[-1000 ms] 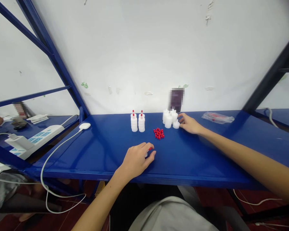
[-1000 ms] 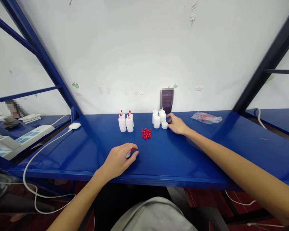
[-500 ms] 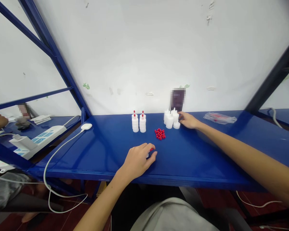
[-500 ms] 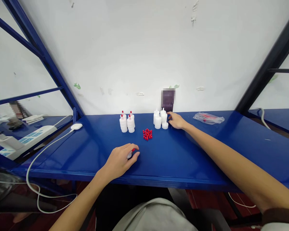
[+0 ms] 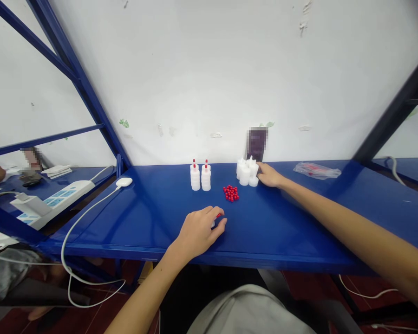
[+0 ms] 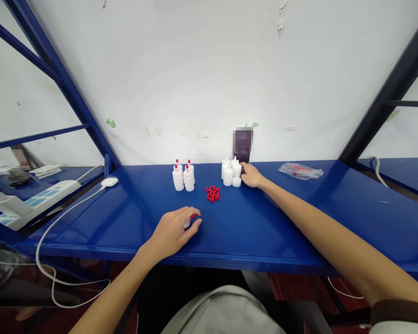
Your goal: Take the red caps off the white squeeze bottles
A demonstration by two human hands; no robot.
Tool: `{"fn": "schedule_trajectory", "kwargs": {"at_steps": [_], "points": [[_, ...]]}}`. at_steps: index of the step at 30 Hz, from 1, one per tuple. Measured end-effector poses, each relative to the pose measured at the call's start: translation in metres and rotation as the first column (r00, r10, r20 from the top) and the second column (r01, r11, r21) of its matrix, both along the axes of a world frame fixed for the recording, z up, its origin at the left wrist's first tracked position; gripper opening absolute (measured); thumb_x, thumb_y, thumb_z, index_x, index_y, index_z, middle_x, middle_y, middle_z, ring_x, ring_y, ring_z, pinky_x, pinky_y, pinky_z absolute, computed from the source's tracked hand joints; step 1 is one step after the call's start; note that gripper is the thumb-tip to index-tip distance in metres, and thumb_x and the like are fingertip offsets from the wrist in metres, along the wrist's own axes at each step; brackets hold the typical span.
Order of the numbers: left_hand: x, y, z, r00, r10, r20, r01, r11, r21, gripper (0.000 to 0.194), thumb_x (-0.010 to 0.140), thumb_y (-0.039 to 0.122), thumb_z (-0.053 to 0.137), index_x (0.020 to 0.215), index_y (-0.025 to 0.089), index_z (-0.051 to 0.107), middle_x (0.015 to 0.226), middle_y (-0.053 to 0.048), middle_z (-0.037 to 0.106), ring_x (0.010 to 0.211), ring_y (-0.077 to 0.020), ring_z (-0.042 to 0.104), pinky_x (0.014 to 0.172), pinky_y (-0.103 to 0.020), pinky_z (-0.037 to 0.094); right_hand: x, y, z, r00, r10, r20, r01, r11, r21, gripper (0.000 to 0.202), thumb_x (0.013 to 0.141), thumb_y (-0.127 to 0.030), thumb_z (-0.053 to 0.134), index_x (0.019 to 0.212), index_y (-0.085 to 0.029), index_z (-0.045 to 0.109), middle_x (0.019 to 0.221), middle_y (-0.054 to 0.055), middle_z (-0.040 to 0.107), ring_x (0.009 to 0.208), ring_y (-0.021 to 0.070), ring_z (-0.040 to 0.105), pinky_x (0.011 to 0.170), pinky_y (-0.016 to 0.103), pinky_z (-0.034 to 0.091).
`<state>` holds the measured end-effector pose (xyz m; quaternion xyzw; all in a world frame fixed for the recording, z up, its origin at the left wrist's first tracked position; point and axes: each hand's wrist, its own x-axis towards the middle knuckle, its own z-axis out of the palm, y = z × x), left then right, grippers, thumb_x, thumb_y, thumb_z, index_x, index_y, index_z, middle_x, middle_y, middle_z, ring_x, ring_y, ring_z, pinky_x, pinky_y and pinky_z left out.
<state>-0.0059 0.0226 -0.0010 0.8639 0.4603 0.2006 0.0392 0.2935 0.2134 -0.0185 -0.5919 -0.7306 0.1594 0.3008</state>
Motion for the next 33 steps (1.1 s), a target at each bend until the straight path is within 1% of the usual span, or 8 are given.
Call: {"fn": "schedule_trajectory", "kwargs": {"at_steps": [5, 7, 11, 14, 18, 24, 29, 33], "points": [[0.001, 0.0, 0.0, 0.998, 0.007, 0.061, -0.006, 1.0, -0.023, 0.02, 0.097, 0.036, 0.042, 0.11, 0.023, 0.053, 0.098, -0.002, 0.068, 0.086, -0.0188, 0.065, 0.074, -0.029, 0.045, -0.002, -0.029, 0.023, 0.939, -0.333, -0.082, 0.342, 0.924, 0.169, 0.031, 0.082, -0.02, 0.043, 0.109, -0.016, 0.057, 0.096, 0.012, 0.065, 0.084, 0.0243, 0.058, 0.079, 0.036, 0.044], [0.002, -0.001, 0.0, 0.996, 0.033, 0.088, -0.03, 0.999, -0.036, 0.018, 0.097, 0.035, 0.043, 0.109, 0.023, 0.048, 0.095, -0.002, 0.068, 0.083, -0.0195, 0.066, 0.069, -0.029, 0.044, -0.014, -0.055, 0.038, 0.931, -0.308, -0.197, 0.362, 0.853, 0.376, 0.025, 0.085, -0.022, 0.04, 0.103, -0.019, 0.057, 0.088, 0.008, 0.063, 0.076, 0.0214, 0.056, 0.075, 0.035, 0.043], [0.002, 0.0, -0.001, 0.991, 0.066, 0.113, -0.061, 0.997, -0.045, 0.012, 0.095, 0.029, 0.043, 0.104, 0.022, 0.043, 0.081, 0.0, 0.064, 0.07, -0.0191, 0.064, 0.06, -0.028, 0.038, -0.059, -0.115, 0.057, 0.985, 0.127, 0.116, -0.165, 0.889, 0.427, 0.015, 0.088, -0.03, 0.047, 0.084, -0.022, 0.058, 0.064, 0.004, 0.055, 0.07, 0.0212, 0.049, 0.078, 0.037, 0.038], [0.0, 0.002, -0.003, 0.99, 0.031, 0.135, -0.026, 0.999, -0.042, 0.007, 0.093, 0.025, 0.043, 0.099, 0.022, 0.043, 0.08, 0.0, 0.062, 0.069, -0.019, 0.062, 0.061, -0.028, 0.038, -0.092, -0.141, 0.054, 0.738, 0.558, 0.38, -0.648, 0.743, 0.168, 0.019, 0.091, -0.037, 0.048, 0.092, -0.021, 0.058, 0.064, 0.002, 0.054, 0.067, 0.0198, 0.048, 0.066, 0.032, 0.036], [-0.003, 0.004, -0.005, 0.99, -0.005, 0.144, 0.009, 1.0, -0.024, 0.003, 0.091, 0.021, 0.044, 0.088, 0.021, 0.046, 0.08, -0.002, 0.061, 0.07, -0.0183, 0.058, 0.064, -0.028, 0.04, -0.114, -0.144, 0.04, 0.592, 0.699, 0.401, -0.786, 0.61, 0.097, 0.022, 0.098, -0.036, 0.041, 0.093, -0.019, 0.054, 0.083, 0.003, 0.059, 0.064, 0.0148, 0.047, 0.06, 0.028, 0.035], [-0.002, 0.002, -0.005, 0.999, -0.028, 0.042, 0.028, 1.0, 0.01, 0.012, 0.091, 0.021, 0.043, 0.081, 0.019, 0.049, 0.08, -0.003, 0.06, 0.071, -0.0174, 0.057, 0.066, -0.028, 0.041, -0.114, -0.146, 0.026, 0.591, 0.764, 0.259, -0.803, 0.59, 0.09, 0.027, 0.102, -0.032, 0.033, 0.084, -0.02, 0.049, 0.08, 0.001, 0.055, 0.066, 0.0134, 0.045, 0.063, 0.028, 0.037], [-0.002, 0.002, -0.003, 0.996, -0.082, -0.046, 0.084, 0.996, 0.041, 0.016, 0.091, 0.014, 0.038, 0.084, 0.019, 0.051, 0.08, -0.002, 0.058, 0.071, -0.0168, 0.056, 0.065, -0.028, 0.04, -0.109, -0.149, 0.027, 0.667, 0.743, -0.048, -0.744, 0.668, 0.002, 0.039, 0.102, -0.036, 0.025, 0.067, -0.021, 0.035, 0.061, -0.004, 0.039, 0.057, 0.0113, 0.036, 0.057, 0.025, 0.032], [-0.002, 0.001, -0.003, 0.998, -0.058, 0.019, 0.058, 0.998, 0.008, 0.019, 0.091, 0.015, 0.039, 0.104, 0.021, 0.053, 0.086, -0.002, 0.062, 0.076, -0.0173, 0.06, 0.07, -0.028, 0.043, -0.096, -0.135, 0.029, 0.738, 0.637, 0.223, -0.657, 0.754, 0.022, 0.031, 0.096, -0.031, 0.041, 0.067, -0.021, 0.036, 0.06, -0.004, 0.041, 0.056, 0.0119, 0.036, 0.057, 0.026, 0.027]]}}
